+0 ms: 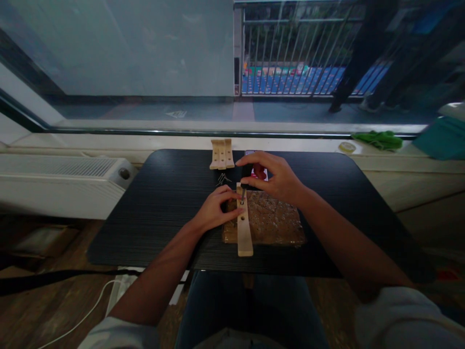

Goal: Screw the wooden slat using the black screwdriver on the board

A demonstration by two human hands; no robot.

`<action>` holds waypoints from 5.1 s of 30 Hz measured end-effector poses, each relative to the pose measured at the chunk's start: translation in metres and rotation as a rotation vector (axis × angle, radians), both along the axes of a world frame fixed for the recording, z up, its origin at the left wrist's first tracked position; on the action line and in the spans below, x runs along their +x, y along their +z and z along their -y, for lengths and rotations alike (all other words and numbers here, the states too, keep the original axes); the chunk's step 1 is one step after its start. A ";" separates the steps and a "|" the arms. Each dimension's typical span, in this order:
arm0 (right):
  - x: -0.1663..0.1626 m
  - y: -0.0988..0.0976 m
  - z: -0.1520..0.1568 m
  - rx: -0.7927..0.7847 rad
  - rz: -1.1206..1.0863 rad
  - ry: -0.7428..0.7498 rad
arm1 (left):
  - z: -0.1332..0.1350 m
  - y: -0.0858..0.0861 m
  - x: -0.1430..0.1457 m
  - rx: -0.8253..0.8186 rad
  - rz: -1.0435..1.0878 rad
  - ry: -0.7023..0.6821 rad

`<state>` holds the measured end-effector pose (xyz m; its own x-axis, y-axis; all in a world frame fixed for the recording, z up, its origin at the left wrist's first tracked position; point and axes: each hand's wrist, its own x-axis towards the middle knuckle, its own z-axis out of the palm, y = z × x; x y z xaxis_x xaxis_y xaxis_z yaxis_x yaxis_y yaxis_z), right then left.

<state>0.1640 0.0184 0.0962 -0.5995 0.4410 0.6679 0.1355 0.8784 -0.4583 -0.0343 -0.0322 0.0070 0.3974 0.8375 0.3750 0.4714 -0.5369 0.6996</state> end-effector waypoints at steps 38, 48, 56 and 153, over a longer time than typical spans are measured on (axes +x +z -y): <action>0.010 0.013 0.006 -0.174 0.116 -0.021 | 0.000 0.001 -0.001 0.010 -0.010 -0.005; 0.007 0.012 0.006 -0.152 0.101 -0.050 | 0.000 0.001 -0.001 0.016 0.004 -0.008; 0.006 0.011 0.007 -0.108 0.089 -0.075 | 0.000 0.001 0.000 0.014 0.005 -0.006; -0.001 0.001 0.004 -0.214 -0.106 -0.007 | -0.002 -0.002 -0.001 0.028 0.007 -0.011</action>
